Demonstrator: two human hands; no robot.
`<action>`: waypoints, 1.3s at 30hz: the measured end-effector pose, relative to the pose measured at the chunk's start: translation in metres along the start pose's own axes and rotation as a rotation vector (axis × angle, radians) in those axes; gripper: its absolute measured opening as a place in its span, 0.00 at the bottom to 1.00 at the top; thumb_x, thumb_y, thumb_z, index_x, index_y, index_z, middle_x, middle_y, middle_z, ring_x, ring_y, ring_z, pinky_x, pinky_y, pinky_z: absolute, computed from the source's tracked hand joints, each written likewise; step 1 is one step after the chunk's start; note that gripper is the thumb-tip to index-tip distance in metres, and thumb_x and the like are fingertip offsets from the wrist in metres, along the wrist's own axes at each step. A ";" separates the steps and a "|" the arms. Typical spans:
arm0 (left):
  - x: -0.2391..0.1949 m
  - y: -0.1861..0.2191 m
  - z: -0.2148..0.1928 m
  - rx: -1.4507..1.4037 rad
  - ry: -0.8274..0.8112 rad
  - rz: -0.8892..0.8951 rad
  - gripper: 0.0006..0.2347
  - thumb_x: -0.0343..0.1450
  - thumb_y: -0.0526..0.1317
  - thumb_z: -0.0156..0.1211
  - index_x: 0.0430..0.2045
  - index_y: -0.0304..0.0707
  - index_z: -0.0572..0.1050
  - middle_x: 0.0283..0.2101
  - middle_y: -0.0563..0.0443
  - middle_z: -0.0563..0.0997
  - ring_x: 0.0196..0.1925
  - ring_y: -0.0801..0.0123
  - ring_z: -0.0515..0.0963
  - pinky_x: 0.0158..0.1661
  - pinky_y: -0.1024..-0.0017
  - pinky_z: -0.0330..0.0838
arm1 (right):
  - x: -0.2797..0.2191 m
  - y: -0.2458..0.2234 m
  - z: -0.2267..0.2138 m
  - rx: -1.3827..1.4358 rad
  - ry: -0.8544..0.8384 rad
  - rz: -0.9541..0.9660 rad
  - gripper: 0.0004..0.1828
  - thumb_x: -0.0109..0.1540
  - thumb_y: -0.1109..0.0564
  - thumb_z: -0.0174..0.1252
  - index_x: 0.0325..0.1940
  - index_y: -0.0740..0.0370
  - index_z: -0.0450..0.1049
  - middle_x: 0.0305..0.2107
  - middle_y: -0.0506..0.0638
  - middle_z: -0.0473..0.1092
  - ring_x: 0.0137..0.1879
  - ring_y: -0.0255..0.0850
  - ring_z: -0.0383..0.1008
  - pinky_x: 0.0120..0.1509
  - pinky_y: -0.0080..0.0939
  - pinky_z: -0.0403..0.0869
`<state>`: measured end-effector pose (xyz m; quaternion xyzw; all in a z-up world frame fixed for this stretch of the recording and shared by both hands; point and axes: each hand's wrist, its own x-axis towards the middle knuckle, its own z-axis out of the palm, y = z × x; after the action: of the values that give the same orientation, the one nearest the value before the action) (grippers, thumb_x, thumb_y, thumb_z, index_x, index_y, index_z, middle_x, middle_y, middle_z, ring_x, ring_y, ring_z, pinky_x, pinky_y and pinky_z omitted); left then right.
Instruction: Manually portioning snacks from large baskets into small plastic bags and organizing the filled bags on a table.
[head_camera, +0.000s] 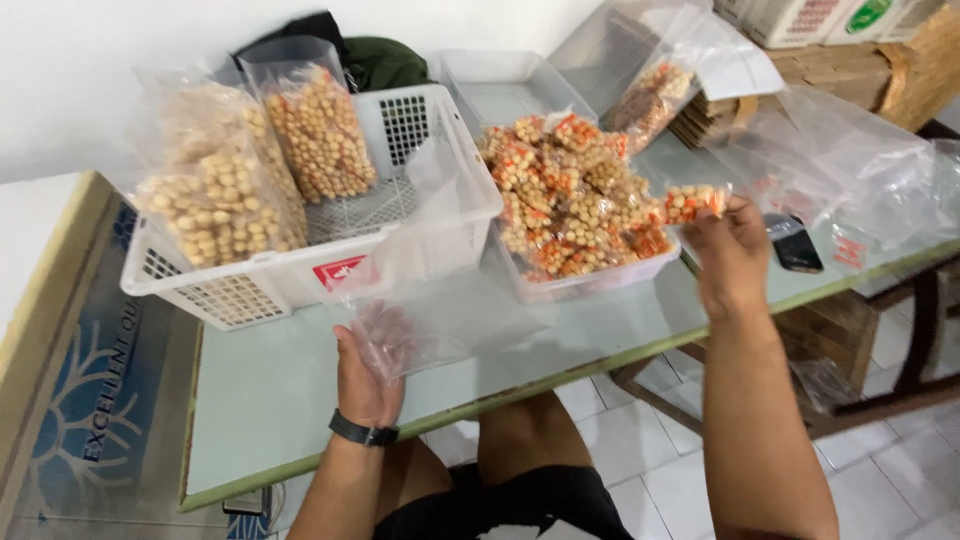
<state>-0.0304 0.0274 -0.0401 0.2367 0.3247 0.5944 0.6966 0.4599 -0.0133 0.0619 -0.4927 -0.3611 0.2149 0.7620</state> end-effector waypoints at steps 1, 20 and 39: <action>0.000 -0.002 0.000 -0.002 -0.002 -0.007 0.43 0.79 0.76 0.42 0.84 0.45 0.67 0.70 0.45 0.80 0.69 0.56 0.79 0.74 0.52 0.71 | -0.001 0.011 -0.001 -0.006 0.004 0.000 0.15 0.78 0.57 0.67 0.66 0.59 0.74 0.53 0.48 0.80 0.57 0.37 0.88 0.67 0.35 0.86; 0.004 -0.004 -0.001 0.025 -0.018 0.051 0.47 0.65 0.77 0.55 0.74 0.42 0.76 0.65 0.41 0.87 0.61 0.53 0.86 0.51 0.56 0.78 | -0.130 -0.170 0.115 -0.651 -0.785 -0.886 0.37 0.59 0.49 0.87 0.68 0.61 0.79 0.63 0.56 0.83 0.70 0.52 0.86 0.76 0.53 0.78; 0.001 -0.008 0.001 0.032 -0.088 0.067 0.37 0.74 0.70 0.53 0.72 0.46 0.75 0.69 0.40 0.85 0.74 0.48 0.85 0.62 0.48 0.80 | -0.143 -0.152 0.153 -0.690 -0.815 -0.638 0.42 0.71 0.63 0.75 0.88 0.54 0.67 0.51 0.45 0.84 0.47 0.37 0.82 0.75 0.54 0.70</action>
<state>-0.0245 0.0266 -0.0452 0.2845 0.2952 0.6010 0.6861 0.2467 -0.0834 0.1900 -0.4569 -0.8009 0.0183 0.3866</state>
